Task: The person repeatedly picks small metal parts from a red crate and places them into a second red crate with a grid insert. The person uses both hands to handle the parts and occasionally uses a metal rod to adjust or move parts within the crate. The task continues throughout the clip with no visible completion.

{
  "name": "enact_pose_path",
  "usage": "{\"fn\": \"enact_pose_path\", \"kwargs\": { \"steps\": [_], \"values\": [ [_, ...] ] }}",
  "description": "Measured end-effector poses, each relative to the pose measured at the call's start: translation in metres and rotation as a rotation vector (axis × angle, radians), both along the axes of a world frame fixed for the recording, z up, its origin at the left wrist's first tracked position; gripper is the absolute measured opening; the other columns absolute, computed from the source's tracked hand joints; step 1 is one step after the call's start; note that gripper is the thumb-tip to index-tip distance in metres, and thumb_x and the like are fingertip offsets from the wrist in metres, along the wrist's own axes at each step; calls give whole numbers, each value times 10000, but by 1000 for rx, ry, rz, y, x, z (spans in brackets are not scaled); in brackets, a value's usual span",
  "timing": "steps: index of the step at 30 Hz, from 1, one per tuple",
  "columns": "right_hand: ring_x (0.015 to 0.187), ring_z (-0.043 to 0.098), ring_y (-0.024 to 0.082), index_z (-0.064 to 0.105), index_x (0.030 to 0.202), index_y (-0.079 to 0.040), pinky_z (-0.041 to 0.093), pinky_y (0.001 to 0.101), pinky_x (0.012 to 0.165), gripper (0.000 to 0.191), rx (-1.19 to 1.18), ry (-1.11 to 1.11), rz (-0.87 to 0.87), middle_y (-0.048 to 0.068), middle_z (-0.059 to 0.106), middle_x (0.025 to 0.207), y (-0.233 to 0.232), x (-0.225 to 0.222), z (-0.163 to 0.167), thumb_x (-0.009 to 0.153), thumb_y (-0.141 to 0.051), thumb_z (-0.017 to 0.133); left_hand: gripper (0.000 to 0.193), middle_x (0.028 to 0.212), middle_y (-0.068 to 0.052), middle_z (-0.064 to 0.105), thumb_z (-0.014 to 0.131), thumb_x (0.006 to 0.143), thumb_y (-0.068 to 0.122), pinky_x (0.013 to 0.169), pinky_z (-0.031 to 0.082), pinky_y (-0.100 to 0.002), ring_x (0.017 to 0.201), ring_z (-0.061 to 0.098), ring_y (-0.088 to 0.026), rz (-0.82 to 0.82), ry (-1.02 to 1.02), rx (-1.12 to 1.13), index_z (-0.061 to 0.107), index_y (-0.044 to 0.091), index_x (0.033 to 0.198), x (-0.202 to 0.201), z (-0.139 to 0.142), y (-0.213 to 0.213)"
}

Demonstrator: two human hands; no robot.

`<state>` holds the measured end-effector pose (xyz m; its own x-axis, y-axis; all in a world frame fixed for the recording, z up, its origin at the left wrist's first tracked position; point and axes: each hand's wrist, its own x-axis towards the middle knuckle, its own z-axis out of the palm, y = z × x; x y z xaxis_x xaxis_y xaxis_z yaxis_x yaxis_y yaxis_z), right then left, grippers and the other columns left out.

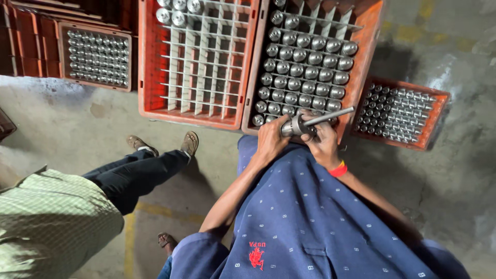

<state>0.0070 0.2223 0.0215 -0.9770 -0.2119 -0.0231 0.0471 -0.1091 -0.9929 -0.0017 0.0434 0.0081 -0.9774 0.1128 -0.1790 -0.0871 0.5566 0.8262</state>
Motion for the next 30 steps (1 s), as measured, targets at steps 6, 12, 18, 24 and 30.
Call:
{"fn": "enact_pose_path", "kwargs": {
  "steps": [6, 12, 18, 24, 30],
  "values": [
    [1280, 583, 202, 577, 1354, 37, 455, 331, 1089, 440, -83, -231, -30, 145, 592, 1405, 40, -11, -40, 959, -93, 721, 572, 902, -224, 741, 839, 757, 452, 741, 561, -512, 855, 728, -418, -177, -135, 53, 672, 88, 1164, -9, -12, -2],
    [995, 529, 110, 624, 1377, 47, 405, 270, 888, 325, -229, -179, -505, 25, 627, 1125, 79, -31, -45, 1052, 38, 629, 715, 945, -210, 730, 725, 920, 597, 674, 551, -516, 794, 718, -395, -68, 206, -211, 525, 112, 1406, -130, -34, -12],
    [1076, 586, 119, 613, 1318, 33, 454, 271, 995, 295, -212, -133, -551, 37, 651, 1175, 77, -21, -30, 1024, 10, 619, 821, 1355, -217, 599, 610, 753, -36, 832, 575, -405, 1068, 675, -380, -34, 602, -517, 396, 121, 1530, -256, -23, -4],
    [1122, 596, 121, 606, 1315, 34, 453, 267, 1006, 317, -207, -235, -553, 45, 652, 1220, 65, 15, -45, 1003, -18, 627, 681, 1351, -218, 594, 576, 739, -109, 991, 535, -429, 1177, 609, -400, -19, 644, -156, 585, 119, 1381, -227, -19, -16],
    [1142, 586, 145, 594, 1350, 33, 456, 279, 1020, 334, -173, -289, -592, 63, 636, 1254, 83, 43, -55, 1018, 10, 615, 454, 1199, -168, 641, 708, 814, -11, 1016, 481, -458, 1180, 599, -386, 270, 528, -344, 664, 116, 1248, -203, -10, -120]
  ]
}}
